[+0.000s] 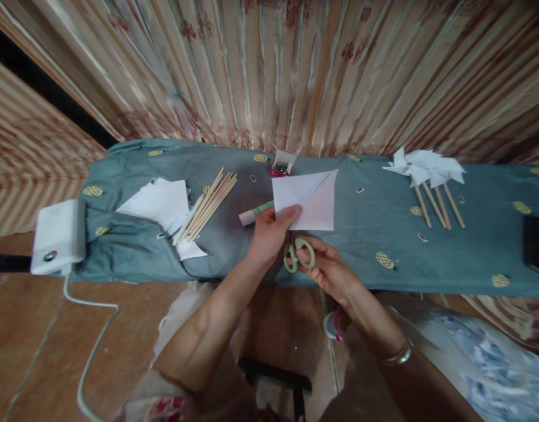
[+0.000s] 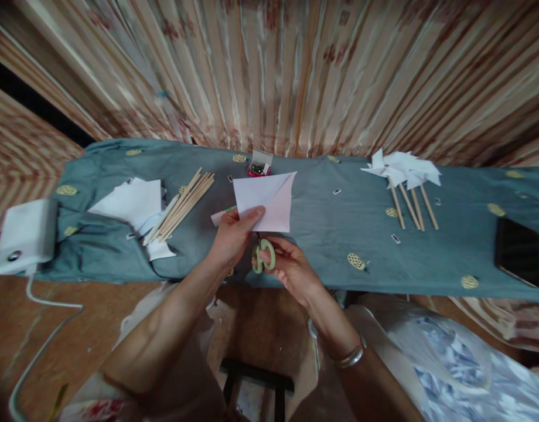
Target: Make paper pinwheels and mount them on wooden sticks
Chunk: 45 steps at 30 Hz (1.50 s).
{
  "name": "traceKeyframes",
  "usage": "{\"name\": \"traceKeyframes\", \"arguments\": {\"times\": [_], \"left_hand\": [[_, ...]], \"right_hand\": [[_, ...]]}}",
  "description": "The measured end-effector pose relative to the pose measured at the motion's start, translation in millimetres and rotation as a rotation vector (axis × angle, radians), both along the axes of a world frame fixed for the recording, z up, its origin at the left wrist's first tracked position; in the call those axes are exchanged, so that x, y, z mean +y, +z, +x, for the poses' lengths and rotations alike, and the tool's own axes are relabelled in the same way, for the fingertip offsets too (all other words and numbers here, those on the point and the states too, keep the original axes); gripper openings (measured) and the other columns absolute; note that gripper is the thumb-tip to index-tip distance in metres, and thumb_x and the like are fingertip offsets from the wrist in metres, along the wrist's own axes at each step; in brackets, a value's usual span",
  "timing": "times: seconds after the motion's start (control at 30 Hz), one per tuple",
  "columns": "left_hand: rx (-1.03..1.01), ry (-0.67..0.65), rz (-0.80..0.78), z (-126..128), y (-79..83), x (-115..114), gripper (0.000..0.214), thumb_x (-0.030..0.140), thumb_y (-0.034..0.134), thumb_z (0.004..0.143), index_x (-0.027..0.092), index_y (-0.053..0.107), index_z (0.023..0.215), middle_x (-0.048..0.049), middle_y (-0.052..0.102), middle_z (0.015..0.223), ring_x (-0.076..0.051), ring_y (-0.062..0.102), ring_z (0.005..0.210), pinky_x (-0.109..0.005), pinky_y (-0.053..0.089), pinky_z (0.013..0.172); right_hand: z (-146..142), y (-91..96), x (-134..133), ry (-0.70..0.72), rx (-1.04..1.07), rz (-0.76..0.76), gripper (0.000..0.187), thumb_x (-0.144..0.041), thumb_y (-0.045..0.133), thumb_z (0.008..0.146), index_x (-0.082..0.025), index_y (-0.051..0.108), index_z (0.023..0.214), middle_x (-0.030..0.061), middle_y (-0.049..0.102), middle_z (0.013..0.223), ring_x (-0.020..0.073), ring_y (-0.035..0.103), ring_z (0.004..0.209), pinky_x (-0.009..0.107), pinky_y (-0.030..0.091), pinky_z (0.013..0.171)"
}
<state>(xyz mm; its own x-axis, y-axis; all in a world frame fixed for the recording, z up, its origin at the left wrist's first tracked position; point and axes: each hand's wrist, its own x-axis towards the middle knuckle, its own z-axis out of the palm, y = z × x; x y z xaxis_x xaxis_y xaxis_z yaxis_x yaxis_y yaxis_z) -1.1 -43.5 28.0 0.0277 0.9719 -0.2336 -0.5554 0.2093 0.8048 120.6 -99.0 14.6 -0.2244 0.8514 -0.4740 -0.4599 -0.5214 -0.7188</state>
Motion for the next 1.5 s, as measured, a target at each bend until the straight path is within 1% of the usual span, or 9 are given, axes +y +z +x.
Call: {"name": "traceKeyframes", "arguments": {"times": [0.2,0.33,0.4,0.53,0.7,0.83,0.97,1.33,1.5], "left_hand": [[0.056,-0.015,0.046,0,-4.2,0,0.035,0.038,0.087,0.056,0.014,0.073,0.078,-0.0024,0.071,0.072,-0.014,0.06,0.067,-0.026,0.048,0.069],[0.142,-0.066,0.026,3,-6.1,-6,0.032,0.039,0.085,0.058,0.015,0.072,0.074,-0.0012,0.067,0.066,-0.013,0.056,0.058,-0.024,0.045,0.058],[0.169,-0.104,0.015,5,-6.3,-8,0.03,0.04,0.084,0.059,0.016,0.07,0.071,-0.0001,0.064,0.061,-0.011,0.051,0.051,-0.024,0.041,0.052],[0.156,-0.089,0.04,4,-5.1,-3,0.028,0.037,0.084,0.058,0.015,0.071,0.07,0.0007,0.064,0.059,-0.01,0.052,0.051,-0.023,0.044,0.054],[0.272,0.058,0.133,-13,-4.1,14,0.03,0.036,0.085,0.059,0.014,0.074,0.075,-0.0013,0.07,0.069,-0.013,0.058,0.06,-0.025,0.046,0.06],[0.453,0.095,0.223,-25,-5.3,20,0.019,0.035,0.082,0.063,0.018,0.075,0.071,-0.0002,0.069,0.066,-0.014,0.057,0.058,-0.026,0.044,0.056],[0.544,0.072,0.247,-25,-5.3,19,0.016,0.035,0.08,0.064,0.02,0.074,0.068,-0.0004,0.068,0.066,-0.016,0.056,0.059,-0.027,0.045,0.055],[0.493,0.021,0.123,-13,-5.0,14,0.011,0.026,0.082,0.062,0.018,0.076,0.067,-0.001,0.066,0.063,-0.016,0.055,0.057,-0.026,0.04,0.053],[0.498,-0.001,0.166,-15,-6.4,14,0.009,0.027,0.08,0.065,0.019,0.077,0.068,0.0,0.067,0.064,-0.014,0.055,0.058,-0.024,0.042,0.053]], "right_hand": [[8,-1.3,-5,0.049,-0.003,-0.018,0.033,-0.029,0.093,0.055,-0.016,0.073,0.078,0.0,0.071,0.066,0.0079,0.061,0.052,0.014,0.045,0.045],[10,0.2,-11,0.06,0.192,-0.05,0.026,-0.029,0.091,0.06,-0.018,0.072,0.073,-0.002,0.068,0.062,0.0039,0.053,0.046,0.013,0.041,0.043],[12,0.6,-14,0.071,0.23,-0.056,0.027,-0.032,0.091,0.06,-0.018,0.071,0.072,-0.0005,0.068,0.062,0.0058,0.056,0.049,0.015,0.044,0.047],[23,-0.6,-17,0.134,0.144,-0.054,0.032,-0.035,0.09,0.061,-0.017,0.074,0.084,0.0032,0.073,0.071,0.0097,0.064,0.061,0.016,0.046,0.051],[47,-1.9,-23,0.104,-0.046,-0.049,0.046,-0.035,0.09,0.061,-0.023,0.074,0.103,0.0025,0.074,0.076,0.0104,0.066,0.062,0.014,0.035,0.044],[62,-0.4,-30,0.089,-0.116,0.11,0.046,-0.047,0.087,0.065,-0.022,0.076,0.103,0.0018,0.073,0.076,0.0081,0.059,0.058,0.018,0.039,0.049],[68,-0.2,-33,0.172,-0.165,0.253,0.052,-0.048,0.084,0.068,-0.021,0.074,0.11,0.0034,0.074,0.084,0.0101,0.059,0.064,0.023,0.047,0.059],[66,4.2,-27,0.186,-0.257,0.256,0.046,-0.047,0.084,0.067,-0.024,0.076,0.107,0.0022,0.073,0.078,0.0117,0.056,0.064,0.025,0.045,0.057],[67,3.9,-28,0.181,-0.254,0.241,0.045,-0.045,0.084,0.069,-0.025,0.076,0.108,0.0017,0.073,0.08,0.0113,0.058,0.065,0.025,0.048,0.061]]}}
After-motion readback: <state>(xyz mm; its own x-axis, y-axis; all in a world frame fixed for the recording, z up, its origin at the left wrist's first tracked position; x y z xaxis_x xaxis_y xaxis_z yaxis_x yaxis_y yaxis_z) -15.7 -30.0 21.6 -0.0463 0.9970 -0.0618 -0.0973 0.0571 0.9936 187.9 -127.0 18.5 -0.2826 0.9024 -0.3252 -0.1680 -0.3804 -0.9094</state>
